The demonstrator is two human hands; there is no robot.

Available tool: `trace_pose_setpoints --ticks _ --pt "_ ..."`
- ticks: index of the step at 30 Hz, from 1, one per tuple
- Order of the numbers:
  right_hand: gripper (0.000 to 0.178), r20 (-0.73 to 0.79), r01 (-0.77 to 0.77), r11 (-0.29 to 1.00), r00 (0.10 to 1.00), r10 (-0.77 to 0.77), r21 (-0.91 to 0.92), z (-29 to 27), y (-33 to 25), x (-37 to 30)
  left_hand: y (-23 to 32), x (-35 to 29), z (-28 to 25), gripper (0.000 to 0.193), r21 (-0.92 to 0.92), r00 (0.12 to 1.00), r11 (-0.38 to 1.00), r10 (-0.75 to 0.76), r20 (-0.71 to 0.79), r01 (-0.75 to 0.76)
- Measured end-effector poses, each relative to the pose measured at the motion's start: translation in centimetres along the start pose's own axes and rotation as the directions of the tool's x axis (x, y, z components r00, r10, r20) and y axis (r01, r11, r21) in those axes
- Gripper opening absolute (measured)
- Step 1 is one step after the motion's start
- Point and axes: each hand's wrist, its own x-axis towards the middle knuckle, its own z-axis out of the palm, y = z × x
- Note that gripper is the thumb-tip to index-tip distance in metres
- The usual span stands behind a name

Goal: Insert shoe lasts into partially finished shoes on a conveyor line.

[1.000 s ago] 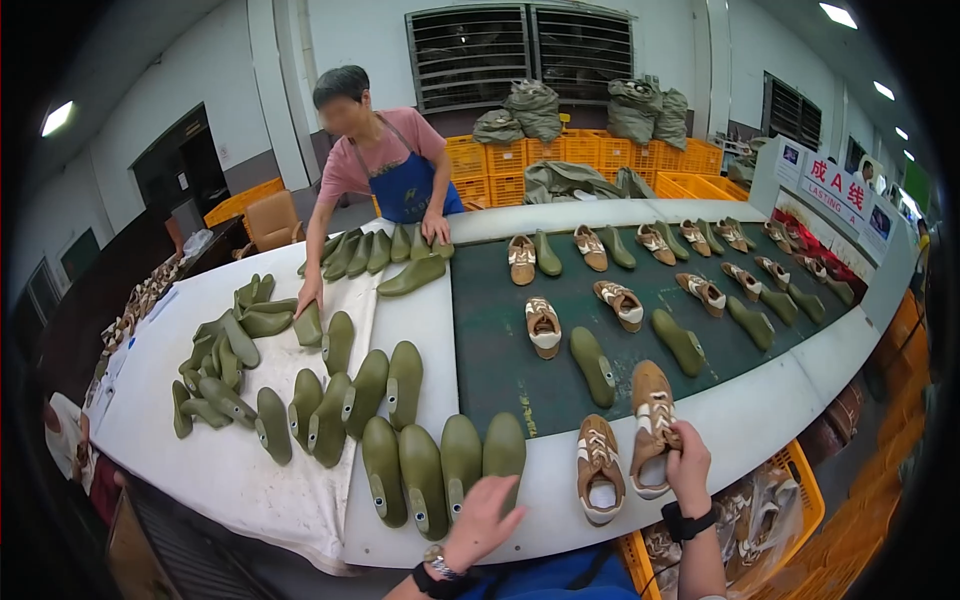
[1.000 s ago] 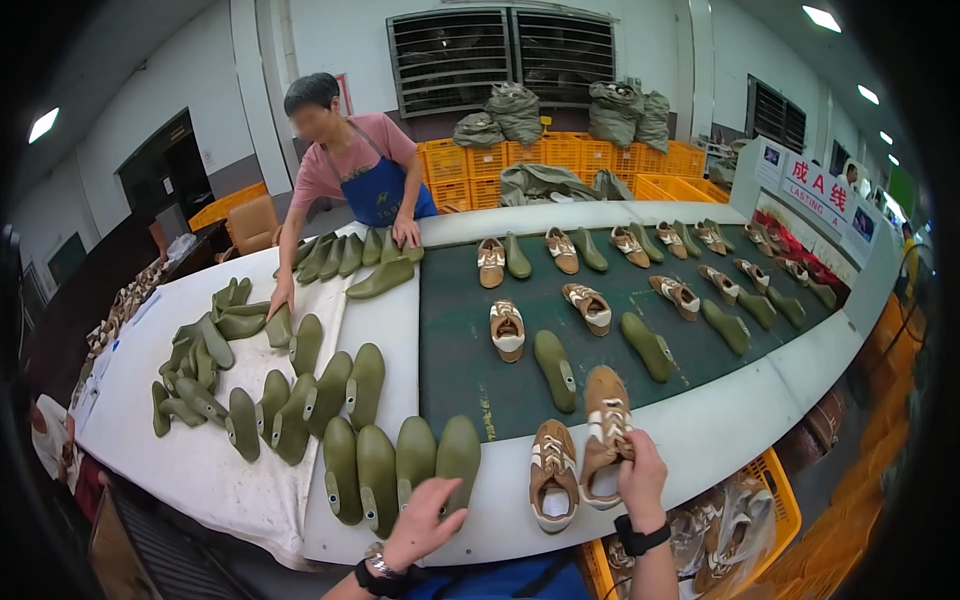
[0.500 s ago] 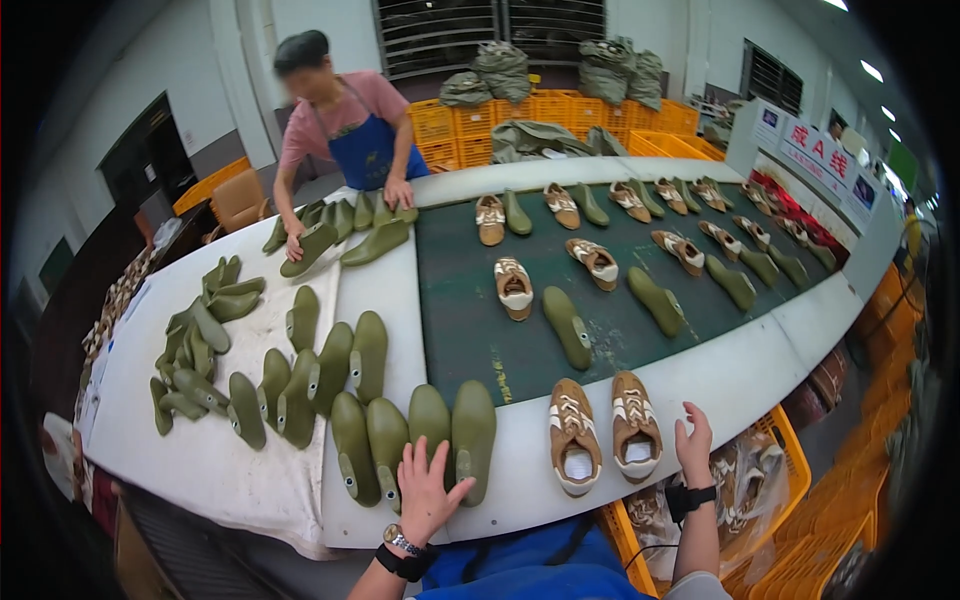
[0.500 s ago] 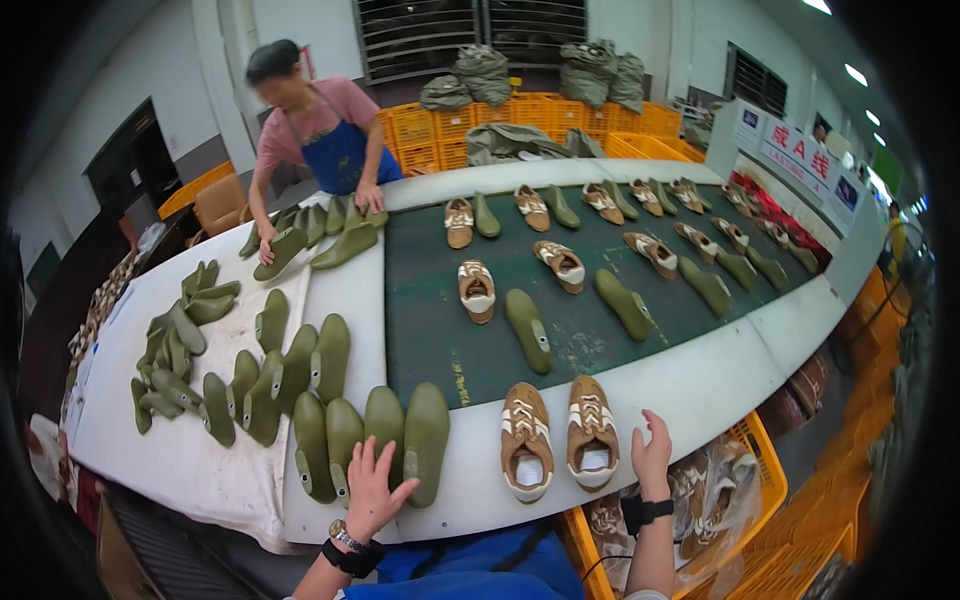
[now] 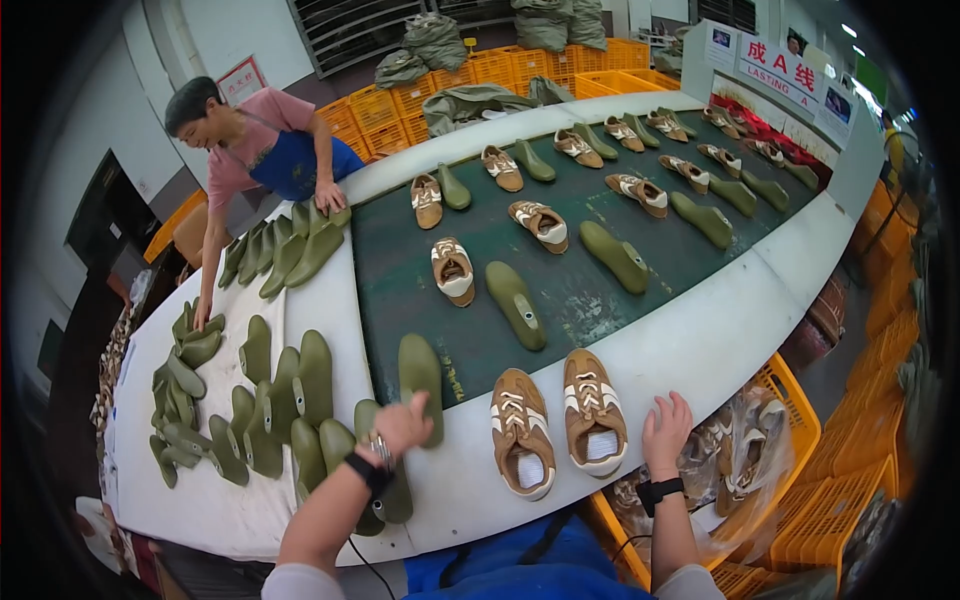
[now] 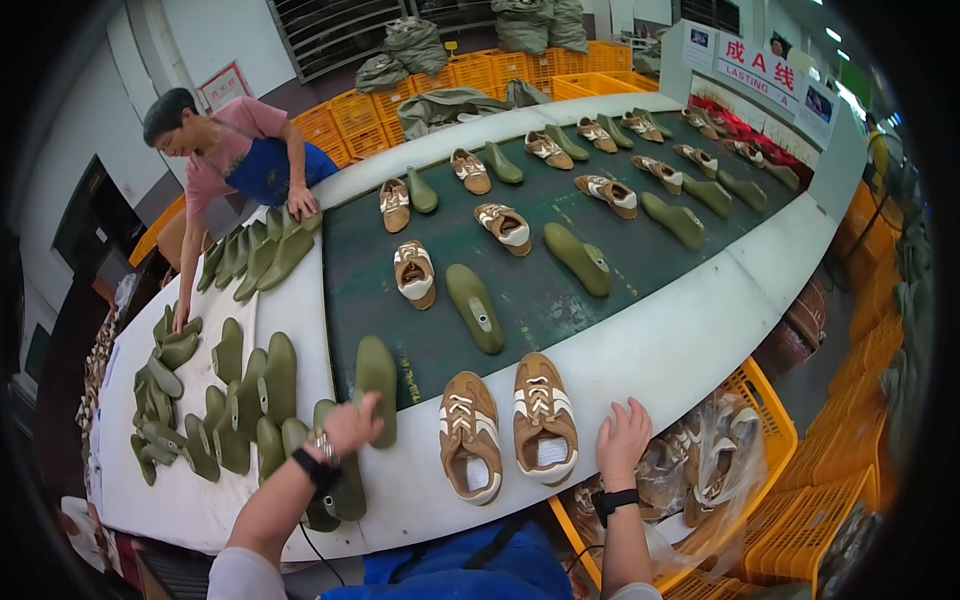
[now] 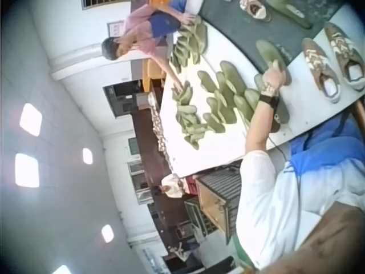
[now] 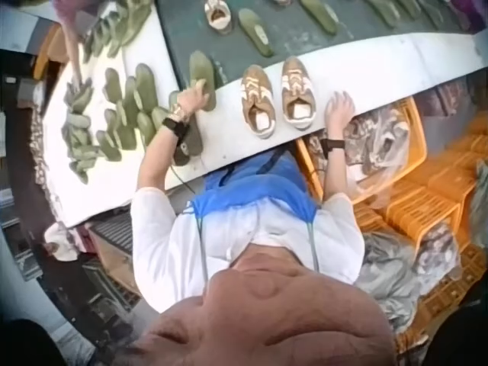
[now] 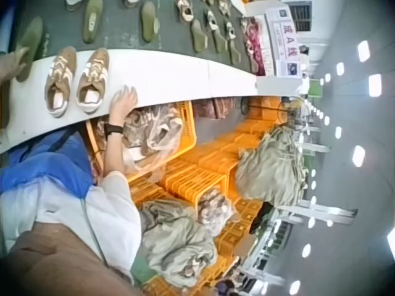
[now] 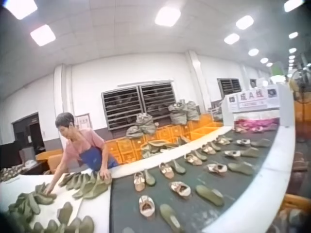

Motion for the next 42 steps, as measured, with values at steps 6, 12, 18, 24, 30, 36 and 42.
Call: trace_pose_setpoints --ticks 6,12,18,24,30,36,42 --pt "0.026 0.022 -0.031 0.999 0.999 0.03 0.013 0.1 -1.0 0.1 -4.5 10.0 2.0 0.056 0.067 0.943 0.947 -0.319 0.096 0.313" --pt "0.027 -0.004 -0.066 0.997 0.998 0.066 0.036 -0.4 -0.5 0.2 -5.2 12.5 2.3 0.06 0.052 0.965 0.968 -0.251 0.072 0.247" --pt "0.027 -0.062 -0.058 0.997 0.996 0.061 0.045 -0.3 -1.4 0.5 -6.5 12.0 2.7 0.056 0.117 0.961 0.982 -0.174 0.216 0.152" --pt "0.025 -0.048 -0.073 0.997 0.996 0.074 0.013 -0.8 -0.1 -0.1 4.9 4.2 -2.8 0.049 0.106 0.978 0.973 0.196 0.074 -0.203" --pt "0.024 -0.064 -0.047 0.999 0.997 0.046 -0.018 -0.1 -0.4 -0.5 14.4 -7.2 -0.3 0.034 -0.253 0.742 0.705 0.57 -0.354 -0.663" --pt "0.024 -0.079 -0.028 1.0 0.997 0.027 -0.01 -0.2 -0.8 -0.5 15.0 -9.2 3.9 0.029 -0.2 0.853 0.839 0.451 -0.264 -0.506" --pt "0.023 -0.084 -0.02 1.0 0.996 0.018 -0.024 -0.3 -1.0 -0.6 13.2 -10.7 3.8 0.022 -0.486 0.878 0.735 0.439 -0.19 -0.472"
